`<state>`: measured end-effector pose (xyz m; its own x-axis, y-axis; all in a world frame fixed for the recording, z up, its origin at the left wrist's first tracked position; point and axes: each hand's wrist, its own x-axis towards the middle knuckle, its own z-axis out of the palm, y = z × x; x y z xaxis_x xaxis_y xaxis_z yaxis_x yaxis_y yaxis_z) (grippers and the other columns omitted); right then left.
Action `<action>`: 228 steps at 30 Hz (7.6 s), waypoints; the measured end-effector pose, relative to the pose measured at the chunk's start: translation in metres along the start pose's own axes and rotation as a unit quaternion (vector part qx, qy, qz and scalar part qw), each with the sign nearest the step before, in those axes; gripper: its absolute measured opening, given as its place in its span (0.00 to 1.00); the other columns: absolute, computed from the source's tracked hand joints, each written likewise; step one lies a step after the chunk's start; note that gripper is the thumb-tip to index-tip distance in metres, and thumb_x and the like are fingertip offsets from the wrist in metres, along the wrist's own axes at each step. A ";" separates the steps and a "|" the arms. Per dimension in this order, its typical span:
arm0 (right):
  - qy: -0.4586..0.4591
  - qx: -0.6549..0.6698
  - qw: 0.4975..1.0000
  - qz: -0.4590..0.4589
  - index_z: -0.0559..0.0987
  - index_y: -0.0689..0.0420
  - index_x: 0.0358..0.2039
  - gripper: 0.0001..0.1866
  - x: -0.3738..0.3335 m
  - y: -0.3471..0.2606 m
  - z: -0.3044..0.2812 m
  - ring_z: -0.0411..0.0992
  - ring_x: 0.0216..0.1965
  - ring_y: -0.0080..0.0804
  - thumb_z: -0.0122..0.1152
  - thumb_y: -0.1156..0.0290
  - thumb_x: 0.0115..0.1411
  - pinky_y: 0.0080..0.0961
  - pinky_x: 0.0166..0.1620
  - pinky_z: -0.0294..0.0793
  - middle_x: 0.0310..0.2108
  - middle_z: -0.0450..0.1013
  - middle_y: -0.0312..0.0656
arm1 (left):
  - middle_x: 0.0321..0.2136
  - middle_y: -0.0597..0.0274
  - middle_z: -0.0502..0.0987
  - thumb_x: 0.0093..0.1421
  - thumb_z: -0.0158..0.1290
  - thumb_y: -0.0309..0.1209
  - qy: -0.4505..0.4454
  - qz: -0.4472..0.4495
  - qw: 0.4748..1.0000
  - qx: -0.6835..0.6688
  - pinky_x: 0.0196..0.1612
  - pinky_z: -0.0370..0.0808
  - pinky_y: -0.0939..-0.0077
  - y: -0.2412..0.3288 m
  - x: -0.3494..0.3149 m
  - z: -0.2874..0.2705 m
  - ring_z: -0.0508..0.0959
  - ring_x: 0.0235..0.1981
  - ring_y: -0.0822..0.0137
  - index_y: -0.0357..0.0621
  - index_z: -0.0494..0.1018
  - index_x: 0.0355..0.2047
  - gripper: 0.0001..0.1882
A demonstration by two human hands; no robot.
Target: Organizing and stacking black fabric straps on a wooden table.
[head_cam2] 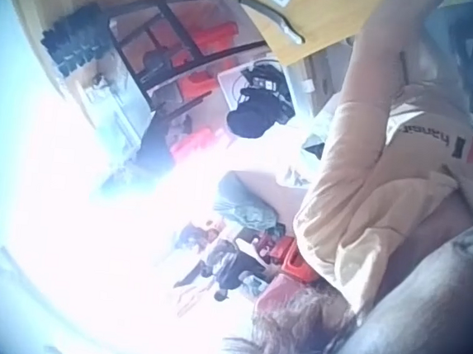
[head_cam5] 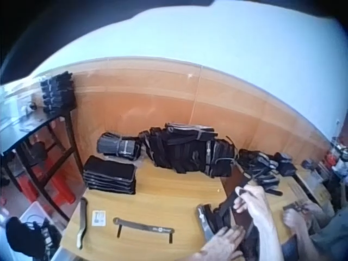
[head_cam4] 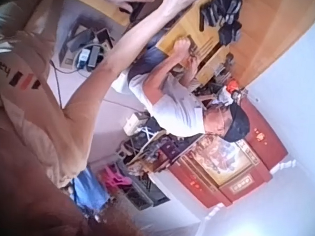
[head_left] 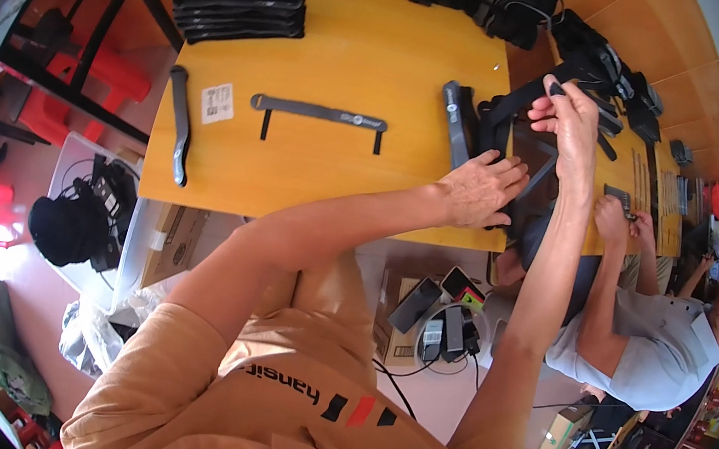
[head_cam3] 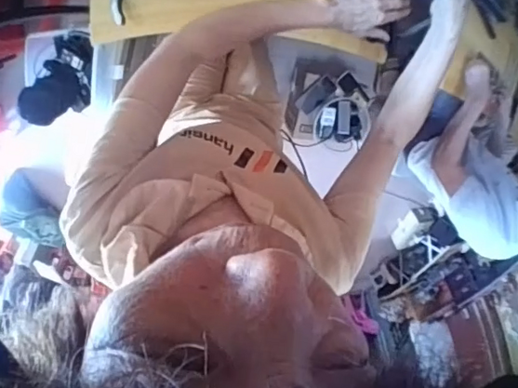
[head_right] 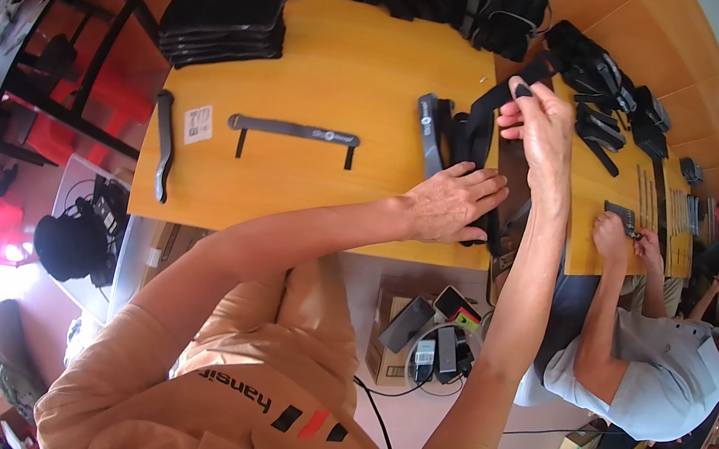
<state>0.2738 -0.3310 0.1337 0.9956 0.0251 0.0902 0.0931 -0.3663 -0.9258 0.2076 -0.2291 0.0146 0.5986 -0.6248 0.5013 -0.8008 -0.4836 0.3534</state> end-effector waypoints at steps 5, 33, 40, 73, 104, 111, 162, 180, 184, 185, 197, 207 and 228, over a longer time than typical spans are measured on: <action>-0.028 -0.049 0.998 -0.022 0.76 0.61 0.24 0.15 0.003 0.003 -0.004 0.69 0.19 0.18 0.55 0.63 0.60 0.13 0.22 0.67 0.18 0.71 0.35 | 0.60 0.57 0.56 0.58 0.41 0.58 -0.045 -0.048 0.995 0.071 0.64 0.43 0.51 -0.022 0.013 0.030 0.52 0.63 0.58 0.43 0.60 0.58 0.37; 0.007 -0.458 0.752 -0.474 0.77 0.63 0.36 0.17 -0.120 -0.020 0.071 0.70 0.24 0.31 0.58 0.81 0.41 0.28 0.30 0.73 0.23 0.67 0.38 | 0.47 0.52 0.72 0.63 0.45 0.46 0.185 -0.287 0.646 -0.682 0.51 0.68 0.69 0.037 -0.141 -0.123 0.71 0.49 0.66 0.34 0.67 0.50 0.26; -0.111 -0.425 0.749 -0.497 0.75 0.66 0.32 0.10 -0.188 0.001 0.135 0.68 0.27 0.34 0.56 0.76 0.48 0.30 0.39 0.72 0.26 0.65 0.43 | 0.41 0.60 0.74 0.63 0.47 0.31 0.236 -0.448 0.565 -0.652 0.44 0.70 0.80 0.065 -0.188 -0.129 0.73 0.41 0.75 0.34 0.63 0.54 0.21; -0.275 0.108 0.949 0.110 0.77 0.64 0.30 0.05 -0.115 0.058 0.097 0.68 0.18 0.15 0.60 0.75 0.55 0.10 0.22 0.66 0.20 0.72 0.35 | 0.20 0.67 0.74 0.55 0.56 0.23 0.116 -0.541 0.728 -0.405 0.18 0.63 0.91 -0.023 -0.207 -0.181 0.69 0.16 0.83 0.35 0.73 0.32 0.05; -0.027 0.072 0.995 0.058 0.79 0.64 0.29 0.04 -0.071 0.103 0.162 0.66 0.21 0.13 0.63 0.79 0.52 0.10 0.22 0.63 0.21 0.72 0.33 | 0.21 0.64 0.75 0.55 0.54 0.22 0.312 -0.576 0.697 -0.293 0.25 0.71 0.87 -0.100 -0.213 -0.135 0.74 0.22 0.79 0.31 0.73 0.34 0.07; -0.021 0.073 0.993 0.087 0.78 0.65 0.27 0.04 -0.069 0.101 0.168 0.62 0.17 0.12 0.64 0.79 0.51 0.10 0.20 0.58 0.16 0.69 0.30 | 0.21 0.63 0.76 0.54 0.54 0.21 0.321 -0.584 0.705 -0.241 0.23 0.70 0.85 -0.102 -0.215 -0.130 0.74 0.20 0.78 0.31 0.73 0.33 0.07; 0.009 -0.001 0.991 0.135 0.77 0.65 0.24 0.05 -0.065 0.090 0.172 0.61 0.16 0.11 0.63 0.78 0.51 0.11 0.19 0.58 0.14 0.67 0.30 | 0.22 0.62 0.75 0.54 0.55 0.21 0.315 -0.625 0.674 -0.237 0.18 0.70 0.85 -0.107 -0.204 -0.134 0.74 0.16 0.77 0.31 0.72 0.32 0.06; 0.016 -0.006 0.992 0.129 0.77 0.66 0.23 0.04 -0.066 0.092 0.173 0.61 0.16 0.12 0.64 0.79 0.50 0.12 0.19 0.59 0.14 0.68 0.31 | 0.24 0.61 0.75 0.54 0.55 0.22 0.307 -0.630 0.675 -0.231 0.18 0.71 0.85 -0.107 -0.205 -0.131 0.74 0.16 0.77 0.31 0.72 0.33 0.07; 0.019 -0.010 0.992 0.125 0.77 0.66 0.23 0.04 -0.066 0.092 0.174 0.62 0.16 0.12 0.64 0.79 0.50 0.12 0.20 0.60 0.14 0.68 0.31 | 0.24 0.61 0.75 0.54 0.55 0.21 0.315 -0.622 0.678 -0.233 0.17 0.71 0.85 -0.107 -0.206 -0.131 0.74 0.16 0.77 0.31 0.72 0.33 0.07; 0.019 -0.015 0.992 0.126 0.77 0.66 0.23 0.04 -0.065 0.092 0.174 0.62 0.16 0.12 0.64 0.79 0.50 0.12 0.20 0.60 0.14 0.68 0.31 | 0.24 0.61 0.75 0.53 0.55 0.21 0.317 -0.621 0.679 -0.232 0.17 0.71 0.85 -0.107 -0.207 -0.131 0.74 0.16 0.77 0.31 0.72 0.33 0.07; 0.025 -0.013 0.992 0.120 0.77 0.66 0.22 0.04 -0.066 0.091 0.175 0.62 0.15 0.13 0.63 0.80 0.50 0.12 0.19 0.60 0.13 0.68 0.32 | 0.22 0.64 0.74 0.54 0.54 0.22 0.317 -0.625 0.678 -0.223 0.18 0.71 0.86 -0.106 -0.204 -0.131 0.73 0.16 0.78 0.32 0.73 0.33 0.07; 0.028 -0.014 0.991 0.133 0.76 0.66 0.21 0.04 -0.065 0.084 0.177 0.62 0.15 0.13 0.62 0.81 0.50 0.13 0.18 0.60 0.13 0.67 0.33 | 0.21 0.63 0.74 0.53 0.55 0.22 0.320 -0.623 0.684 -0.202 0.17 0.70 0.86 -0.105 -0.203 -0.130 0.73 0.16 0.79 0.31 0.73 0.32 0.06; -0.025 -0.011 0.992 0.125 0.72 0.63 0.22 0.04 -0.058 0.084 0.165 0.67 0.12 0.19 0.59 0.79 0.50 0.16 0.14 0.68 0.15 0.68 0.36 | 0.23 0.61 0.67 0.50 0.55 0.19 0.362 -0.549 0.733 -0.173 0.16 0.70 0.79 -0.109 -0.213 -0.121 0.72 0.14 0.73 0.34 0.67 0.33 0.10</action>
<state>0.2259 -0.2098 -0.0100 0.9868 -0.0240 -0.1600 -0.1568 -0.3872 -0.9086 0.1646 0.0313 -0.0349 0.8189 0.5739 0.0085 0.1219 -0.1884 0.9745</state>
